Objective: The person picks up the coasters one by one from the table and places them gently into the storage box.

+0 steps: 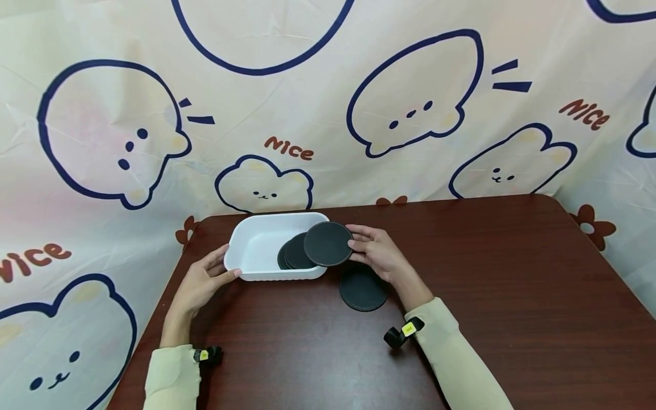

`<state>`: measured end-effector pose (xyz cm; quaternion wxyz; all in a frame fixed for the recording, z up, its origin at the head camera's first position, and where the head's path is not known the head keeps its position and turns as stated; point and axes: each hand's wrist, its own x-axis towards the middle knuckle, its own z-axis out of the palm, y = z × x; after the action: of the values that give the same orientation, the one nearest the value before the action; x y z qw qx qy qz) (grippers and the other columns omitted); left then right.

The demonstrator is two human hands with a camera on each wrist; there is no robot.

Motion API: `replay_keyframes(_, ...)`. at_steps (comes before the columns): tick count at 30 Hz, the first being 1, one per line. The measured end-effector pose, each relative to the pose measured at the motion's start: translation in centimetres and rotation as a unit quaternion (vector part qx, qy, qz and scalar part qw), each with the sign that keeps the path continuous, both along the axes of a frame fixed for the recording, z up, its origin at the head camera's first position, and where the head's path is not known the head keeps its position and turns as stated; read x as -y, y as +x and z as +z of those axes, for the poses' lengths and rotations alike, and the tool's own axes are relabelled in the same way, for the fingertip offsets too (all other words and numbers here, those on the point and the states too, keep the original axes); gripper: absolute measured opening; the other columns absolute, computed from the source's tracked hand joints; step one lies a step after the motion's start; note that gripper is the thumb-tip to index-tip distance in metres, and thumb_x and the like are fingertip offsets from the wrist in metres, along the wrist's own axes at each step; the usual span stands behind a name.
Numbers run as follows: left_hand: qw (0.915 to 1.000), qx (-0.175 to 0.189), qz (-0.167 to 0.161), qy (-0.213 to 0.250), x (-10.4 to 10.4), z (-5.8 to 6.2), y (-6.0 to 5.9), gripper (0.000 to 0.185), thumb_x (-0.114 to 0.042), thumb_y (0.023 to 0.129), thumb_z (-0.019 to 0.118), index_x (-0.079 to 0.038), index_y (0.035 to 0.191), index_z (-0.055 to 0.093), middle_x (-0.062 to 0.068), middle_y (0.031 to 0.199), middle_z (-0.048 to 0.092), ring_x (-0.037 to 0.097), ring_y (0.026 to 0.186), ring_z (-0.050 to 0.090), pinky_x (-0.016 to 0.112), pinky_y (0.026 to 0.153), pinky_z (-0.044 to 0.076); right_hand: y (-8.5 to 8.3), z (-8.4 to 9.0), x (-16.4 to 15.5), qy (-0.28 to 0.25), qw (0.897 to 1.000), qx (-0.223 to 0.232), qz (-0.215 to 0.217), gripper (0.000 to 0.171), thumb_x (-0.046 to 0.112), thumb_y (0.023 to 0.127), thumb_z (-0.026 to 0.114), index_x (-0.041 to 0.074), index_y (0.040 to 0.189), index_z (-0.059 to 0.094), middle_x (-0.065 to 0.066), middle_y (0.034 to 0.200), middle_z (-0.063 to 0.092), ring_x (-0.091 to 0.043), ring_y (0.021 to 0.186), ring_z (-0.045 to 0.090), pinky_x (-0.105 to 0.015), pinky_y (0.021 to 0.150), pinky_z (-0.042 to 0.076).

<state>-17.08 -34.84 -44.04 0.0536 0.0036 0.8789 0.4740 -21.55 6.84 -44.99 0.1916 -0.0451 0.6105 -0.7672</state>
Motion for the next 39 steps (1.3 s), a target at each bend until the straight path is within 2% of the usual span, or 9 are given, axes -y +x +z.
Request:
replay_keyframes(5,1.0000,0.000,0.004,-0.005,0.0,-0.1,-0.1,0.089,-0.028,0.099,0.081,-0.008,0.170,0.030,0.027,0.168,0.041,0.045,0.148,0.053,0.005,0.088,0.050,-0.1,-0.1,0.8,0.005,1.000,0.005,-0.002,0.055,0.000,0.110,0.053,0.004,0.164,0.042,-0.026,0.161,0.051,-0.036,0.144,0.060,-0.029,0.097,0.063)
replay_keyframes(12,1.0000,0.001,0.006,-0.007,0.0,-0.2,-0.1,0.088,-0.025,0.099,0.080,-0.010,0.170,0.030,0.027,0.168,0.042,0.045,0.147,0.054,0.006,0.088,0.051,-0.8,0.7,2.2,0.013,1.000,0.011,-0.014,0.051,0.001,0.109,0.056,0.005,0.160,0.049,-0.024,0.155,0.058,-0.023,0.127,0.070,-0.030,0.096,0.063)
replay_keyframes(17,0.9999,0.003,0.007,-0.012,0.0,-0.2,-0.1,0.089,-0.027,0.099,0.081,-0.011,0.170,0.031,0.027,0.168,0.043,0.045,0.147,0.055,0.008,0.089,0.052,-1.3,1.1,3.2,0.020,1.000,0.009,-0.016,0.050,0.001,0.109,0.058,0.005,0.158,0.052,-0.022,0.153,0.061,-0.020,0.120,0.073,-0.032,0.095,0.064)
replay_keyframes(26,0.9997,0.005,0.008,-0.022,0.0,-0.2,-0.1,0.091,-0.033,0.098,0.081,-0.012,0.171,0.031,0.025,0.169,0.042,0.044,0.147,0.055,0.012,0.094,0.055,-1.9,1.7,4.4,0.044,0.999,0.001,-0.008,0.050,0.001,0.108,0.060,0.009,0.157,0.054,-0.020,0.153,0.061,-0.025,0.123,0.073,-0.037,0.097,0.064)
replay_keyframes(34,0.9998,0.007,0.008,-0.020,0.0,-0.1,-0.2,0.089,-0.030,0.099,0.080,-0.012,0.171,0.030,0.025,0.168,0.042,0.044,0.147,0.055,0.013,0.095,0.055,-2.4,2.0,5.0,0.082,0.997,-0.002,0.001,0.049,0.004,0.108,0.061,0.012,0.156,0.057,-0.019,0.154,0.060,-0.029,0.134,0.067,-0.041,0.102,0.062)
replay_keyframes(39,0.9997,0.005,0.008,-0.021,-0.1,0.0,-0.1,0.088,-0.028,0.100,0.080,-0.011,0.170,0.031,0.026,0.168,0.043,0.045,0.147,0.055,0.019,0.099,0.057,-2.4,2.4,5.2,0.102,0.995,-0.010,0.005,0.049,0.003,0.108,0.061,0.010,0.156,0.057,-0.021,0.153,0.061,-0.032,0.134,0.068,-0.042,0.101,0.062)
